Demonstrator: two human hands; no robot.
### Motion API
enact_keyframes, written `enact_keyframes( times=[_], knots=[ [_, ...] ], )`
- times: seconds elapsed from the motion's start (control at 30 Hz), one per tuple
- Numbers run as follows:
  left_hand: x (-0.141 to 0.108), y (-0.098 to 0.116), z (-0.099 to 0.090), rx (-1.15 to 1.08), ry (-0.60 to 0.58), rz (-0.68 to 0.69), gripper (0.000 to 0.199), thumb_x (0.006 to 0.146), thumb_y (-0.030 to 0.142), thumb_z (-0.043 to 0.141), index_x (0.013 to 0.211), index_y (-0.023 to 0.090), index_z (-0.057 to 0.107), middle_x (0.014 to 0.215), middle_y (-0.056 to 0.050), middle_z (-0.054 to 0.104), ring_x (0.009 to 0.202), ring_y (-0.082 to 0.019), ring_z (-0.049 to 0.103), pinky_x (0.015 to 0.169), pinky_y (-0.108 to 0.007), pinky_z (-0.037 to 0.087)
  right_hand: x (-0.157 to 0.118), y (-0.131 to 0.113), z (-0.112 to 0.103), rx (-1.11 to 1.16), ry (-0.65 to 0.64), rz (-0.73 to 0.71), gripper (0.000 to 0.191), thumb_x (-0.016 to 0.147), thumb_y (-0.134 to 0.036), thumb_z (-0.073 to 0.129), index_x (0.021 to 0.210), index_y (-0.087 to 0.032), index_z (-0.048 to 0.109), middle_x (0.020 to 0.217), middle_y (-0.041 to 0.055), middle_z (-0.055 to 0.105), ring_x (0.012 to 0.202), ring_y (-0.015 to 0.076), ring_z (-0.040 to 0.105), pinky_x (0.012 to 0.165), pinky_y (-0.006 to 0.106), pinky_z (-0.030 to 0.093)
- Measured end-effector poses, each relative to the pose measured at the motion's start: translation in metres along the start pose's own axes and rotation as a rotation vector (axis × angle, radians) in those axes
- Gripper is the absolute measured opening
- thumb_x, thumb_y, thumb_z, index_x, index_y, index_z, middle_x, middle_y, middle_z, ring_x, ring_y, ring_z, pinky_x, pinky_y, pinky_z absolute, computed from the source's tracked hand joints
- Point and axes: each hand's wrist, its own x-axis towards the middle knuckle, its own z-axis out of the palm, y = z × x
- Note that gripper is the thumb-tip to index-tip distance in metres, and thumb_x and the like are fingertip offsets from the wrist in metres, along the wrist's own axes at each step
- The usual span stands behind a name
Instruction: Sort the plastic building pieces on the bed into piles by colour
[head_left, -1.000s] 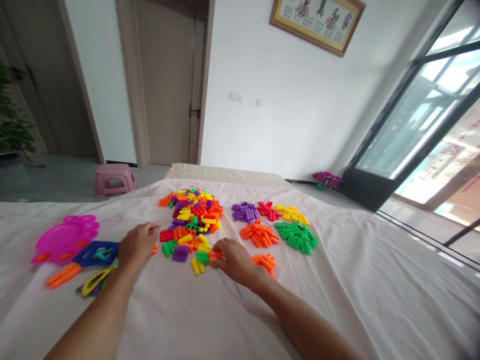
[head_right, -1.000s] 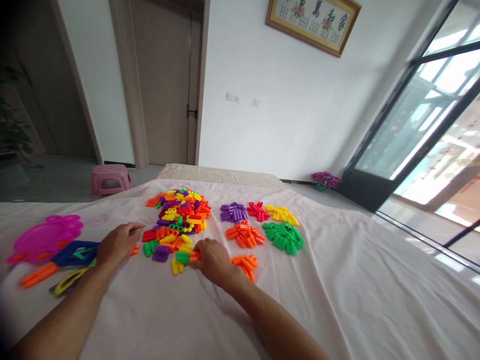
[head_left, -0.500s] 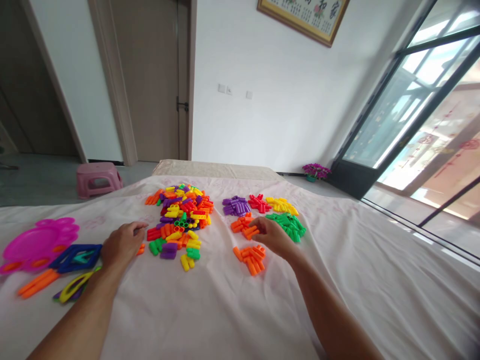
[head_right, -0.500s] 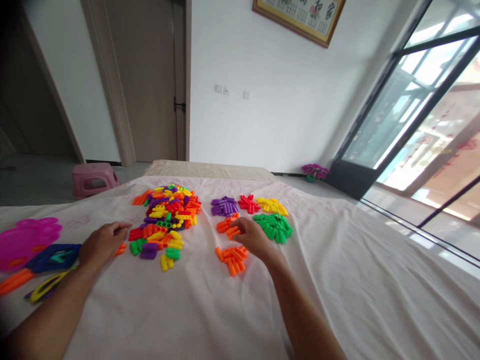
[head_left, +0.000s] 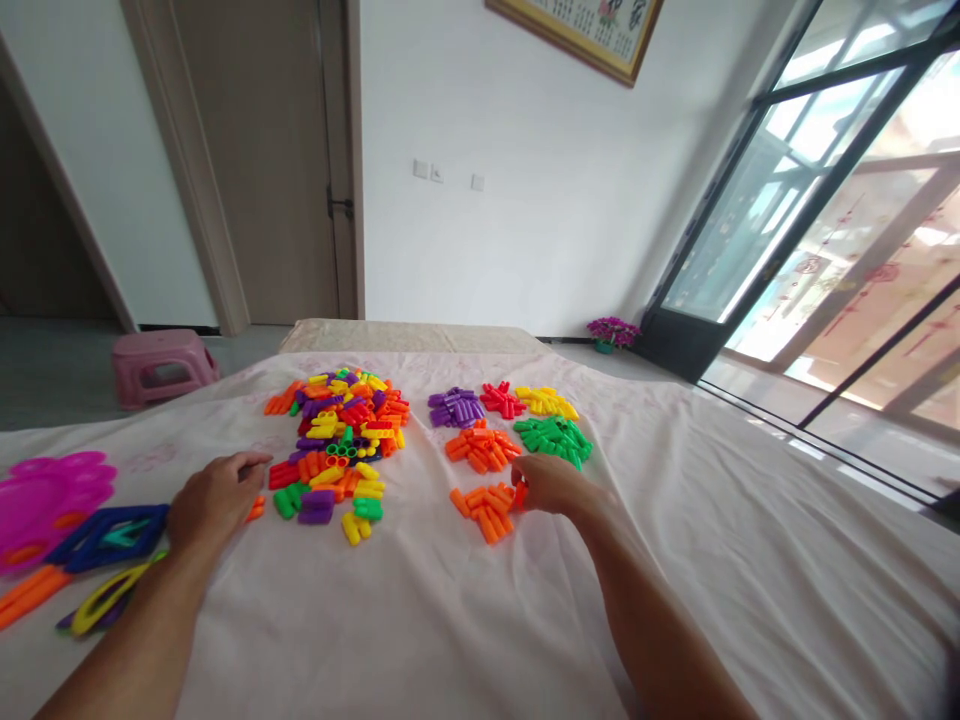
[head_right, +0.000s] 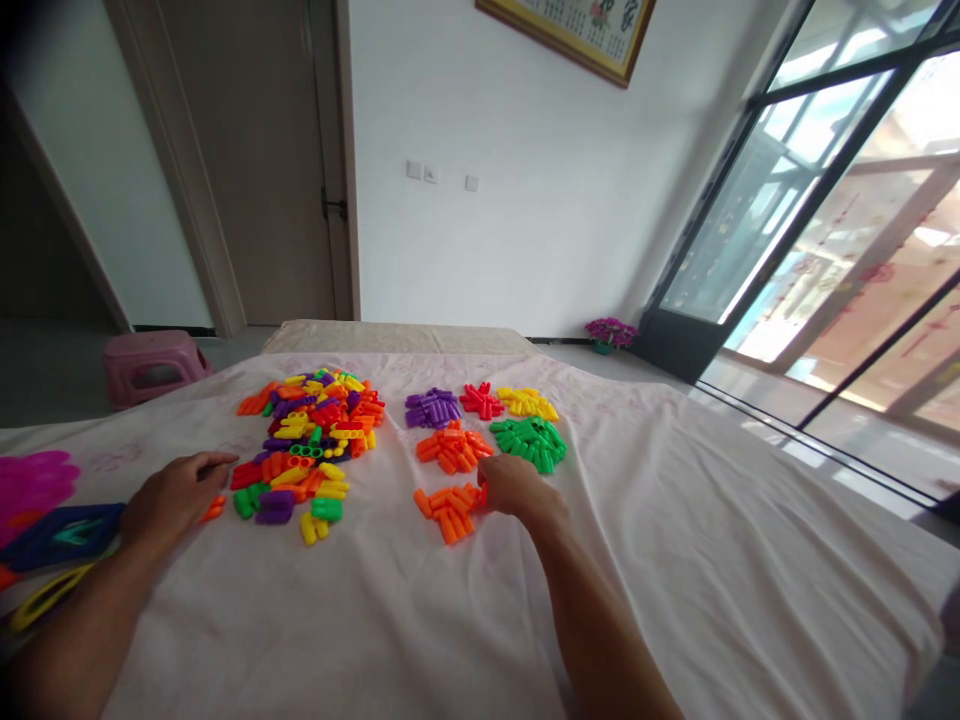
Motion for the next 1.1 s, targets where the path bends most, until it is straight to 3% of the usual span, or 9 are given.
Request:
enact_keyframes(
  times=[0.1, 0.23, 0.37, 0.47, 0.53, 0.8, 0.97, 1.1],
  knots=[
    [0.000, -0.001, 0.001, -0.007, 0.007, 0.014, 0.043, 0.094, 0.043, 0.044, 0.118, 0.027, 0.075, 0.129, -0.008, 0.071, 0.099, -0.029, 0.066, 0.073, -0.036, 0.048, -0.002, 0.001, -0.003, 0.142, -0.079, -0.021, 0.043, 0.061, -0.011, 0.079, 0.102, -0.023, 0.077, 0.087, 0.0031, 0.075, 0.075, 0.0183, 0.067, 0.060, 0.024, 0.043],
    [-0.001, 0.000, 0.001, -0.010, -0.014, -0.003, 0.042, 0.095, 0.043, 0.044, 0.121, 0.027, 0.074, 0.130, -0.007, 0.070, 0.099, -0.027, 0.065, 0.074, -0.034, 0.047, -0.009, 0.005, -0.015, 0.325, -0.183, 0.028, 0.053, 0.069, -0.004, 0.063, 0.118, -0.021, 0.073, 0.086, 0.0028, 0.076, 0.060, 0.0141, 0.064, 0.053, 0.024, 0.043],
    [-0.001, 0.002, -0.001, 0.012, -0.019, -0.026, 0.041, 0.094, 0.042, 0.046, 0.121, 0.029, 0.073, 0.131, -0.006, 0.070, 0.101, -0.028, 0.065, 0.076, -0.035, 0.047, -0.012, 0.000, -0.028, 0.267, 0.023, 0.034, 0.035, 0.080, -0.007, 0.058, 0.108, -0.018, 0.075, 0.087, 0.0046, 0.075, 0.069, 0.0156, 0.067, 0.061, 0.025, 0.043],
    [-0.004, 0.004, -0.003, -0.002, -0.010, -0.005, 0.043, 0.094, 0.043, 0.043, 0.119, 0.028, 0.074, 0.131, -0.008, 0.070, 0.102, -0.030, 0.065, 0.076, -0.038, 0.047, -0.011, -0.022, -0.027, 0.260, 0.205, -0.057, 0.025, 0.084, -0.011, 0.057, 0.099, -0.020, 0.076, 0.090, 0.0041, 0.075, 0.078, 0.0170, 0.067, 0.066, 0.026, 0.042],
    [-0.006, 0.006, -0.005, -0.020, 0.001, 0.010, 0.044, 0.094, 0.043, 0.042, 0.118, 0.026, 0.075, 0.130, -0.010, 0.071, 0.103, -0.031, 0.066, 0.077, -0.039, 0.048, -0.011, -0.044, -0.019, 0.312, 0.246, -0.143, 0.025, 0.086, -0.013, 0.056, 0.100, -0.021, 0.076, 0.091, 0.0035, 0.076, 0.081, 0.0176, 0.067, 0.068, 0.026, 0.043],
    [-0.008, 0.009, -0.006, -0.010, 0.038, 0.013, 0.042, 0.091, 0.040, 0.046, 0.116, 0.028, 0.077, 0.127, -0.008, 0.073, 0.107, -0.028, 0.068, 0.078, -0.034, 0.049, -0.003, -0.124, 0.038, 0.441, 0.112, -0.439, 0.035, 0.089, -0.016, 0.061, 0.123, -0.021, 0.070, 0.118, 0.0084, 0.072, 0.098, 0.0193, 0.068, 0.086, 0.028, 0.050],
    [-0.007, 0.008, -0.003, -0.006, 0.053, 0.028, 0.041, 0.092, 0.038, 0.045, 0.116, 0.028, 0.077, 0.125, -0.007, 0.075, 0.105, -0.026, 0.069, 0.077, -0.031, 0.049, 0.014, -0.151, 0.047, 0.403, 0.106, -0.483, 0.042, 0.094, -0.027, 0.064, 0.135, -0.019, 0.063, 0.125, 0.0117, 0.066, 0.099, 0.0212, 0.067, 0.087, 0.031, 0.051],
    [-0.006, 0.006, -0.002, -0.020, 0.058, 0.032, 0.042, 0.091, 0.039, 0.045, 0.115, 0.028, 0.077, 0.126, -0.007, 0.074, 0.106, -0.027, 0.068, 0.077, -0.033, 0.048, 0.027, -0.164, 0.048, 0.326, 0.083, -0.529, 0.040, 0.090, -0.033, 0.072, 0.129, -0.022, 0.066, 0.124, 0.0103, 0.065, 0.106, 0.0244, 0.065, 0.087, 0.031, 0.049]
  ],
)
